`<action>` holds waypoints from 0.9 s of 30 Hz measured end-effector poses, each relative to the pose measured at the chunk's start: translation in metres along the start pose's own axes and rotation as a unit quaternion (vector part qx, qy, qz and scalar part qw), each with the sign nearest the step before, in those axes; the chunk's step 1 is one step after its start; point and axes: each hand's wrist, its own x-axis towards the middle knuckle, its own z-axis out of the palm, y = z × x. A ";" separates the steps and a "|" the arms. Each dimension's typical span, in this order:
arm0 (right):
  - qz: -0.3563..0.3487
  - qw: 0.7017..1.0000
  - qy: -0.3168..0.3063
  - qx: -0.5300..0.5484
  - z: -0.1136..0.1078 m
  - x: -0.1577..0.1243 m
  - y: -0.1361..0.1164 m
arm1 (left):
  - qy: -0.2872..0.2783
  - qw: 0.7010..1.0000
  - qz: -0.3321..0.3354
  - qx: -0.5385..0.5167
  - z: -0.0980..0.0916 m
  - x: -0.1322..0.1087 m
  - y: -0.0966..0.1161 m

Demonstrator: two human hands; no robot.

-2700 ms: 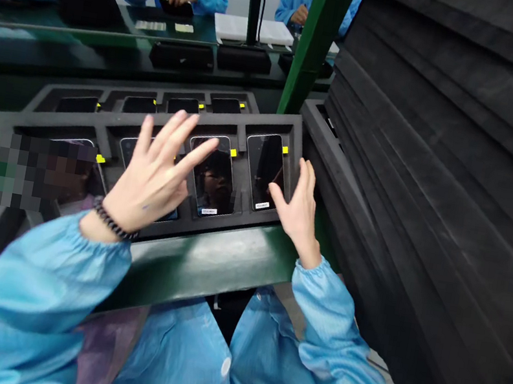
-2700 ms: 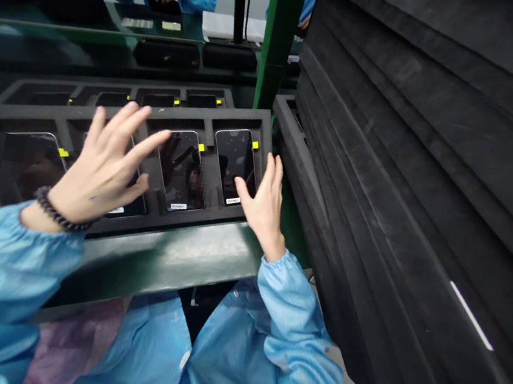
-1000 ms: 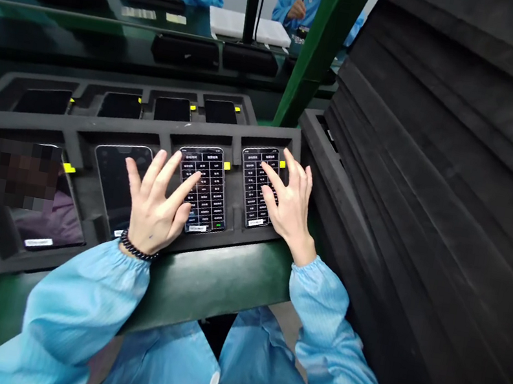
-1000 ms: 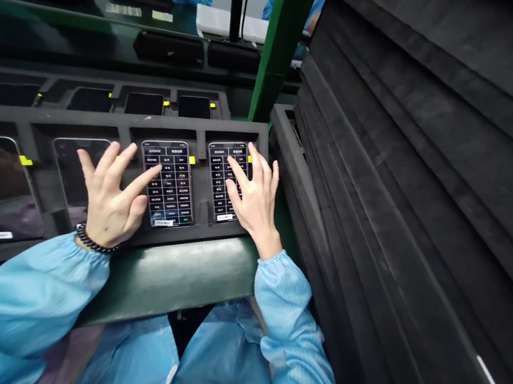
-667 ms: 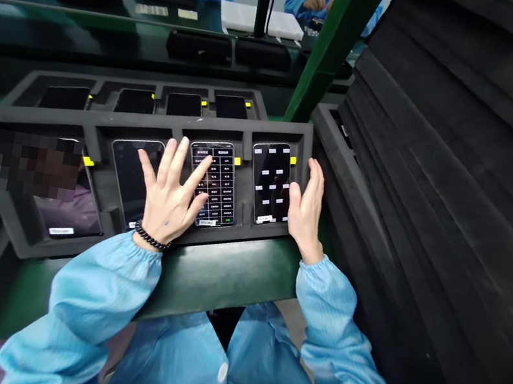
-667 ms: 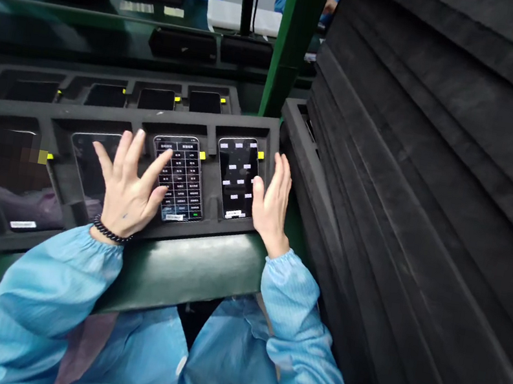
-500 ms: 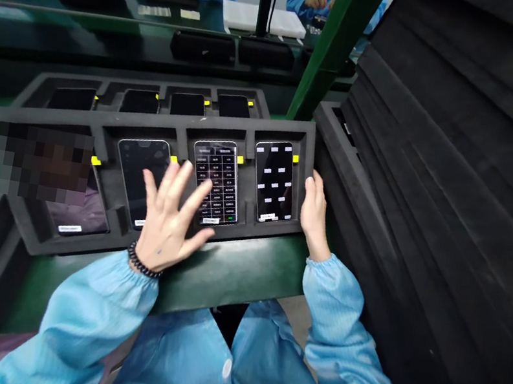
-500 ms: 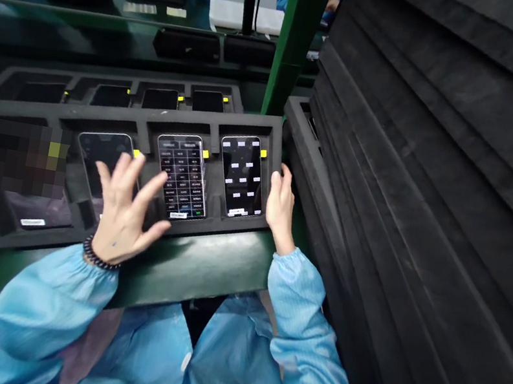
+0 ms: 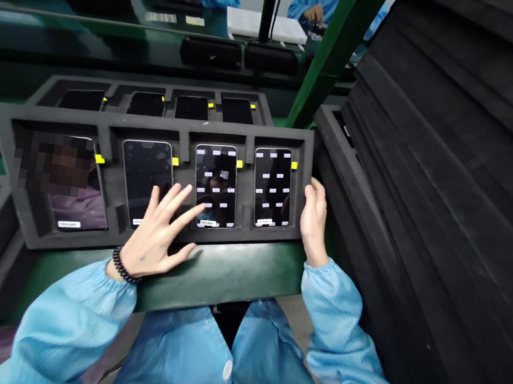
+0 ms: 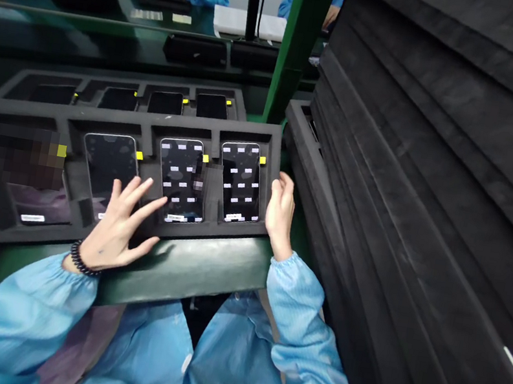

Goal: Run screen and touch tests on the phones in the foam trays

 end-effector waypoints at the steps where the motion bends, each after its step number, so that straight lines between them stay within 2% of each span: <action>1: -0.038 0.999 0.014 -0.029 0.001 0.002 -0.007 | 0.021 1.000 -0.010 -0.011 -0.002 0.007 -0.003; 2: -0.088 0.993 0.024 -0.070 0.002 0.004 -0.015 | 0.047 0.998 -0.024 -0.016 -0.003 0.015 -0.006; 4: -0.201 0.965 0.017 -0.171 0.007 0.007 -0.032 | 0.106 0.993 -0.059 -0.011 -0.001 0.034 -0.014; 5: -0.240 0.947 0.004 -0.213 0.010 0.009 -0.039 | 0.132 0.988 -0.079 -0.006 0.001 0.044 -0.018; 7: -0.277 0.924 -0.020 -0.263 0.018 0.010 -0.050 | 0.167 0.980 -0.108 0.002 0.007 0.060 -0.025; 10: -0.294 0.908 -0.049 -0.296 0.028 0.012 -0.056 | 0.175 0.977 -0.123 0.012 0.015 0.071 -0.029; 14: -0.308 0.892 -0.087 -0.319 0.032 0.013 -0.053 | 0.163 0.978 -0.129 0.016 0.016 0.067 -0.027; 19: -0.268 0.907 -0.041 -0.322 0.026 0.011 -0.047 | 0.167 0.974 -0.153 0.008 0.013 0.064 -0.025; 27: -0.219 0.928 -0.001 -0.301 0.021 0.012 -0.034 | 0.151 0.974 -0.170 0.015 0.010 0.065 -0.023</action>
